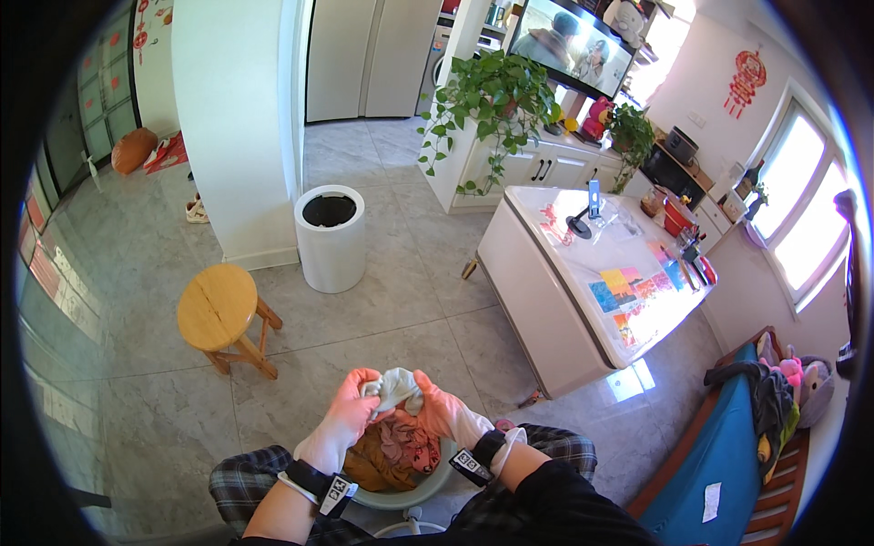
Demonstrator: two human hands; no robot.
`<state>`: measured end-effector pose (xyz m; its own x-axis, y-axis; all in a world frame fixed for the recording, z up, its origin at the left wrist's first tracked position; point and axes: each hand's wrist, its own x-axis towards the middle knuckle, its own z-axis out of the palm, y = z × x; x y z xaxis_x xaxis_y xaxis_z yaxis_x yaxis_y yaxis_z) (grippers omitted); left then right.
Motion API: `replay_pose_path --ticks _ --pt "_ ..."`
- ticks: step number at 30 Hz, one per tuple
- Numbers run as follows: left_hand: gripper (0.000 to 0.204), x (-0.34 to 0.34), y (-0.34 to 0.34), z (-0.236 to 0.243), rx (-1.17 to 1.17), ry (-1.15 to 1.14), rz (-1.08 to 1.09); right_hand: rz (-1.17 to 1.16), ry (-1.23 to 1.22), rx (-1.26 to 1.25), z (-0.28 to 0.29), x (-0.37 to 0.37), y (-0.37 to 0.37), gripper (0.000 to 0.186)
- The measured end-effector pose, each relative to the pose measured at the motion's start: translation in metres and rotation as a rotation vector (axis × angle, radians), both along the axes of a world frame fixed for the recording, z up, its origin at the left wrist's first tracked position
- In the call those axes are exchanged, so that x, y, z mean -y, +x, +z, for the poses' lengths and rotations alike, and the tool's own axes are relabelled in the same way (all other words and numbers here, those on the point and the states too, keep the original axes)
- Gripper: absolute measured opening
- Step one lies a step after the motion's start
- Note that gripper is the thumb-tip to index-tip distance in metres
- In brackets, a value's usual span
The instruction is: The person sits on the floor and hand-washes several small garments in a basin of water. They repeatedly rub, squeeze, and rinse the items, then wring them out and return them to the basin.
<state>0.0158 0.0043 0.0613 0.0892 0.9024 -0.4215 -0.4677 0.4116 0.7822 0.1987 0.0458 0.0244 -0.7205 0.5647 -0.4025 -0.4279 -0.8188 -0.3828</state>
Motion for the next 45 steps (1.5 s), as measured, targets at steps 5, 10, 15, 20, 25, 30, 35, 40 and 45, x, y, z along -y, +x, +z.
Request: replay_pose_path --ticks 5,10,15,20,25,30,35,40,45 --pt "0.043 0.006 -0.003 -0.036 -0.524 0.233 -0.187 -0.017 0.321 0.486 0.002 0.002 -0.011 0.025" --pt "0.042 0.008 -0.004 -0.042 -0.492 -0.004 -0.251 -0.224 0.532 0.497 -0.010 -0.004 -0.026 0.021" --pt "0.032 0.011 0.005 -0.033 -0.055 -0.194 -0.111 -0.337 0.532 0.510 -0.014 -0.010 -0.031 0.014" --pt "0.020 0.011 0.006 -0.032 0.097 -0.155 -0.015 -0.323 0.663 0.599 0.013 0.002 -0.036 0.011" --pt "0.036 0.010 0.007 -0.047 0.263 -0.091 0.004 0.069 0.890 0.556 0.054 0.032 -0.042 0.015" --pt "0.042 0.017 0.016 -0.063 0.291 -0.193 0.013 0.092 1.084 0.889 0.069 0.043 -0.050 0.032" --pt "0.051 0.016 0.024 -0.062 0.170 -0.237 0.116 -0.044 1.314 1.173 0.048 0.029 -0.053 0.040" --pt "0.052 0.008 0.029 -0.057 0.069 -0.391 0.220 -0.011 1.098 1.287 0.028 0.015 -0.058 0.045" --pt "0.051 0.008 0.024 -0.062 0.075 -0.313 0.189 -0.118 1.048 1.285 0.025 0.022 -0.070 0.047"
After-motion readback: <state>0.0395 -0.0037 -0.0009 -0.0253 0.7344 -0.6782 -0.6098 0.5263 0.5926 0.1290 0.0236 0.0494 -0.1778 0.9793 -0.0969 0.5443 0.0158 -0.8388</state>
